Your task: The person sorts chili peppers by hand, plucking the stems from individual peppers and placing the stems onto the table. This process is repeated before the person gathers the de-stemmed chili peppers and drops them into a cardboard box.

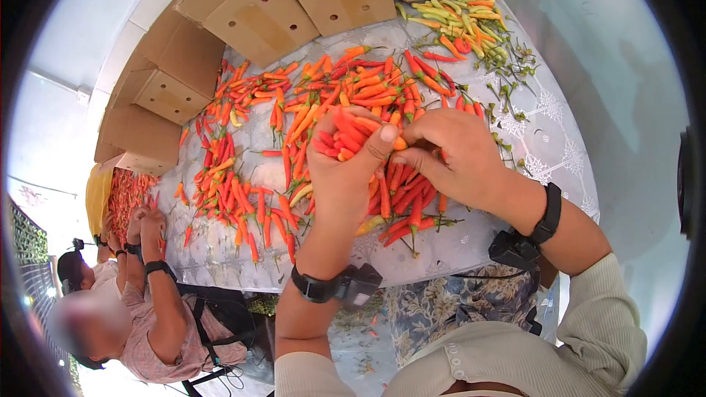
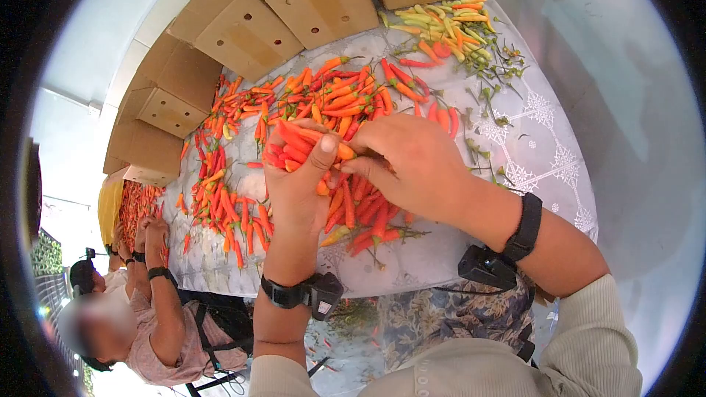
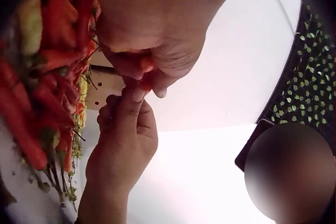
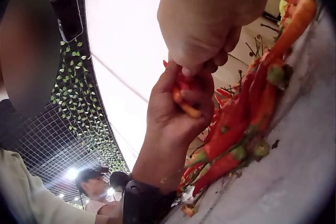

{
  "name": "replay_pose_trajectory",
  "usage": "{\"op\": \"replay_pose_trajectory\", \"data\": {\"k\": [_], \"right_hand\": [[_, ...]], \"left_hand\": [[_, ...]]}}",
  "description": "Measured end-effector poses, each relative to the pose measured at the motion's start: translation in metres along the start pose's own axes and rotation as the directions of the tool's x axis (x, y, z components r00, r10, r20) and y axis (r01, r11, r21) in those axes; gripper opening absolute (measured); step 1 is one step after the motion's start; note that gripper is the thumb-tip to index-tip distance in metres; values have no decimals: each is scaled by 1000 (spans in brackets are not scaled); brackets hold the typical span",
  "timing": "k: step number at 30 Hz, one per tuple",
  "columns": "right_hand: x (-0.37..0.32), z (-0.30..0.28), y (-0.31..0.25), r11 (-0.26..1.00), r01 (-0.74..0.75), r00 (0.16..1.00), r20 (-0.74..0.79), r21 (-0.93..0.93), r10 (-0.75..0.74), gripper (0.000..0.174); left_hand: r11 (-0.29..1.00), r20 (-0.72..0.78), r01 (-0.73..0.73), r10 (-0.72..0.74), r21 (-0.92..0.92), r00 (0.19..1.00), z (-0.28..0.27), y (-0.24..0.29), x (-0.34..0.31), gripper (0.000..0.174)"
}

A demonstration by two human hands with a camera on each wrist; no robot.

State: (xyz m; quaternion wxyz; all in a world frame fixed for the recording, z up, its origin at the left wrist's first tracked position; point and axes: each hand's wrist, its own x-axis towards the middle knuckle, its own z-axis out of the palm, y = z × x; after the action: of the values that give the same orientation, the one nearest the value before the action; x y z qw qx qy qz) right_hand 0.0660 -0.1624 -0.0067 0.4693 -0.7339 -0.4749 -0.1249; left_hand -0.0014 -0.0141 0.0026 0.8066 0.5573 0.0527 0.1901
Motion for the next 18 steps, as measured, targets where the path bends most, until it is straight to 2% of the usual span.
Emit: {"op": "replay_pose_trajectory", "data": {"k": [3,9,18], "right_hand": [[-3,3,0,998,-58,997,-56,14,58,16],[-3,5,0,1000,-23,993,-117,-6,22,16],[-1,2,2,989,132,991,-16,-61,-133,18]], "left_hand": [[1000,73,12,-13,6,997,-4,-2,3,29],[999,47,-11,13,-34,999,4,3,0,26],[991,55,110,-107,-69,993,1,6,-1,18]]}}
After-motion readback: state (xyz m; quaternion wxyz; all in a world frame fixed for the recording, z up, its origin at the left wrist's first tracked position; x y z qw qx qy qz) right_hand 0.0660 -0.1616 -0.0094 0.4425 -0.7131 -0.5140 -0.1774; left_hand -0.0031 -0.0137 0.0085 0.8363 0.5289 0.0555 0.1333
